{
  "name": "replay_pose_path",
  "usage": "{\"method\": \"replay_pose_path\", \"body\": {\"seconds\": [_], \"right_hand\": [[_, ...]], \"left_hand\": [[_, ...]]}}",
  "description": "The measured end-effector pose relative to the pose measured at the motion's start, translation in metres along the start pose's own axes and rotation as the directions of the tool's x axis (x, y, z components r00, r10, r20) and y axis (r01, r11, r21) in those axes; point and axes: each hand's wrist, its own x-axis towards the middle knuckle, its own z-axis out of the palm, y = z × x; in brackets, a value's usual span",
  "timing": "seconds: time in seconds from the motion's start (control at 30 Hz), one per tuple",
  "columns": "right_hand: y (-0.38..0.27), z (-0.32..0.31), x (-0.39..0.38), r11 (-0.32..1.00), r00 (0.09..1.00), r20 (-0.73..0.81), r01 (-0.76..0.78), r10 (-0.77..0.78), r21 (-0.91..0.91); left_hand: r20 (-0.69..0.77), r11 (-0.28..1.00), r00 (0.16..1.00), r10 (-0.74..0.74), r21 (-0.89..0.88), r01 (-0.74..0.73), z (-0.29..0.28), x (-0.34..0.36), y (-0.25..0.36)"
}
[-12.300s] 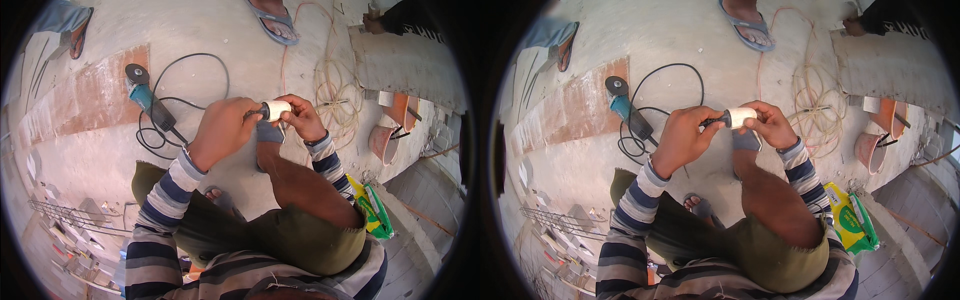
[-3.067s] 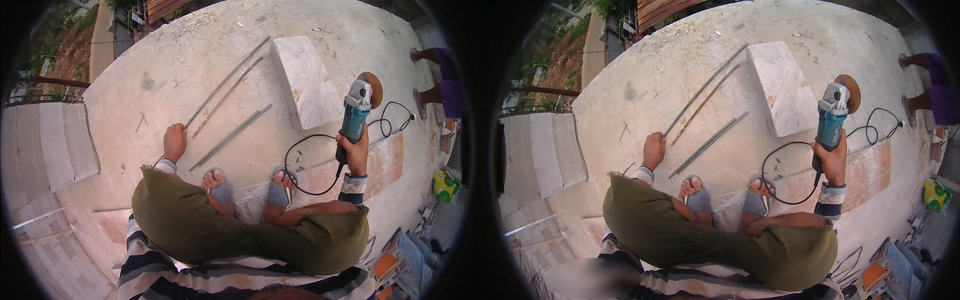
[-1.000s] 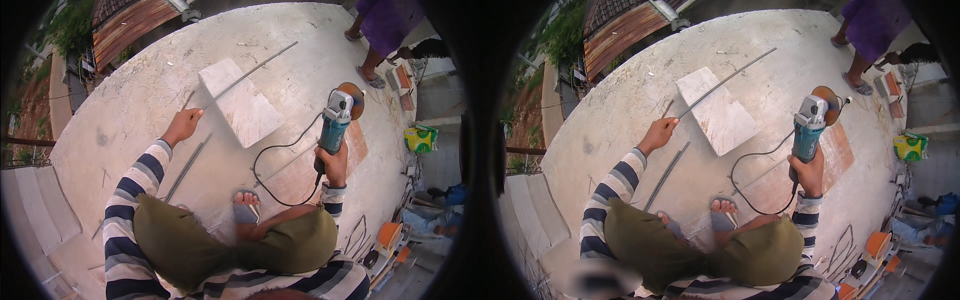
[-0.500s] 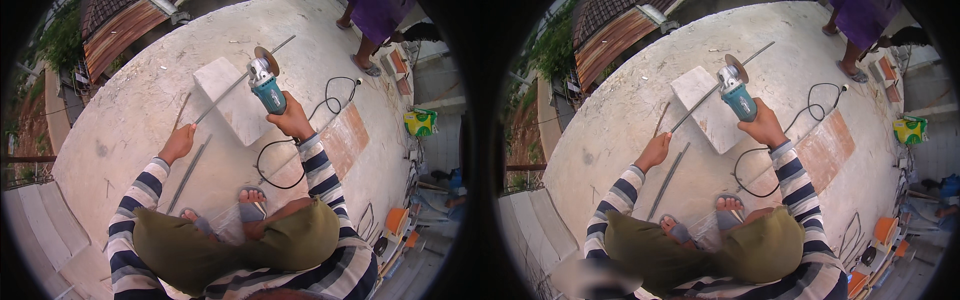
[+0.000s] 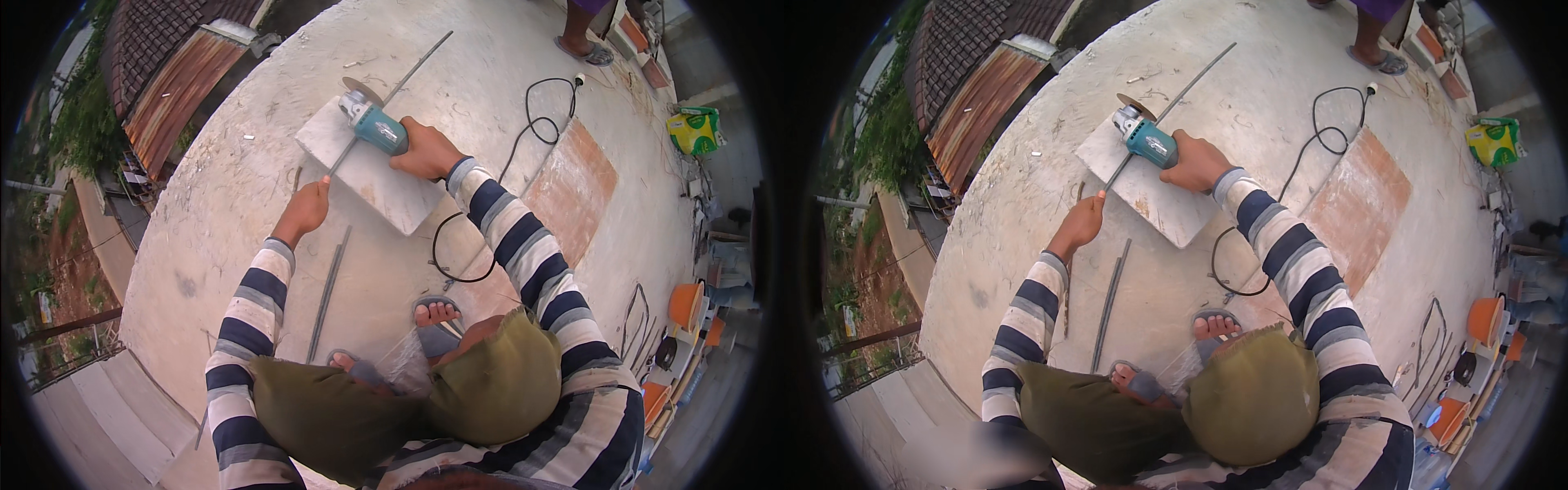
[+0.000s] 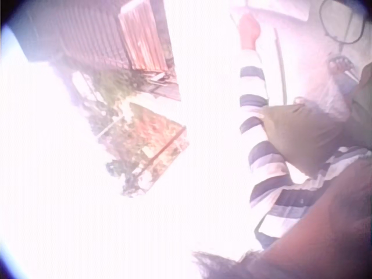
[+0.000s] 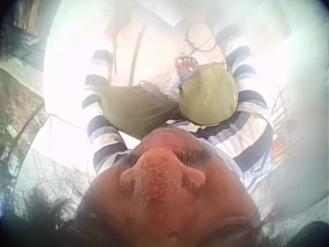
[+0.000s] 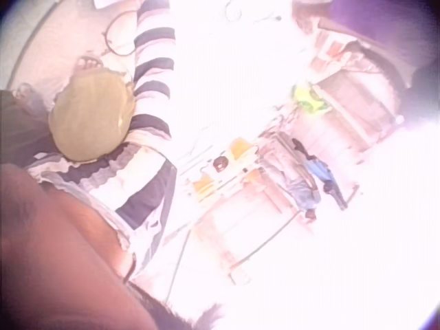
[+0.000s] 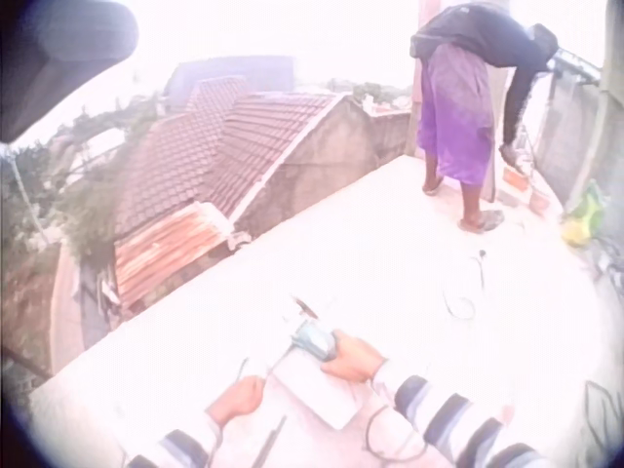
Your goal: The person plugs in an angle grinder and cuts several metal rods to length on a concrete rooftop. They position each rod on a block, cut it, and set the pieces aside.
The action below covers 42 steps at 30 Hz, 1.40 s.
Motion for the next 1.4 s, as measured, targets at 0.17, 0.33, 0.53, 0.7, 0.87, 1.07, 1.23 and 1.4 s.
{"method": "replay_pose_path", "body": {"seconds": [0.17, 0.33, 0.53, 0.7, 0.87, 1.07, 1.23, 1.4], "right_hand": [[0.011, -0.008, 0.015, 0.999, 1.0, 0.01, -0.018, 0.018, -0.035], [0.013, -0.011, 0.016, 1.0, 0.999, 0.033, 0.013, -0.013, -0.016], [0.013, -0.013, 0.015, 1.0, 0.999, 0.046, -0.003, 0.004, -0.029], [0.013, -0.013, 0.018, 1.0, 0.999, 0.047, 0.012, -0.011, -0.029], [0.012, -0.015, 0.023, 0.999, 0.997, 0.07, -0.011, 0.015, -0.053], [0.013, -0.014, 0.033, 0.997, 0.995, 0.096, -0.03, 0.036, -0.066], [0.014, -0.012, 0.037, 0.994, 0.993, 0.103, -0.042, 0.053, -0.102], [0.008, -0.014, 0.038, 0.989, 0.991, 0.11, -0.059, 0.074, -0.132]], "left_hand": [[0.025, 1.0, 1.0, -0.013, 0.017, 0.013, -0.003, 0.008, 0.015], [0.027, 1.0, 1.0, -0.003, 0.031, 0.002, 0.001, 0.021, 0.008], [-0.017, 1.0, 1.0, -0.013, -0.008, 0.013, 0.007, 0.028, 0.016], [-0.023, 1.0, 1.0, -0.009, 0.007, 0.01, 0.007, 0.035, 0.013], [-0.045, 0.999, 0.999, -0.002, 0.046, 0.004, 0.008, 0.037, 0.016], [-0.02, 0.997, 1.0, -0.015, 0.069, 0.017, 0.01, 0.042, 0.004], [-0.017, 0.999, 1.0, 0.002, 0.039, -0.001, 0.01, 0.041, 0.006], [-0.052, 0.999, 0.998, 0.034, 0.025, -0.033, 0.012, 0.038, 0.008]]}}
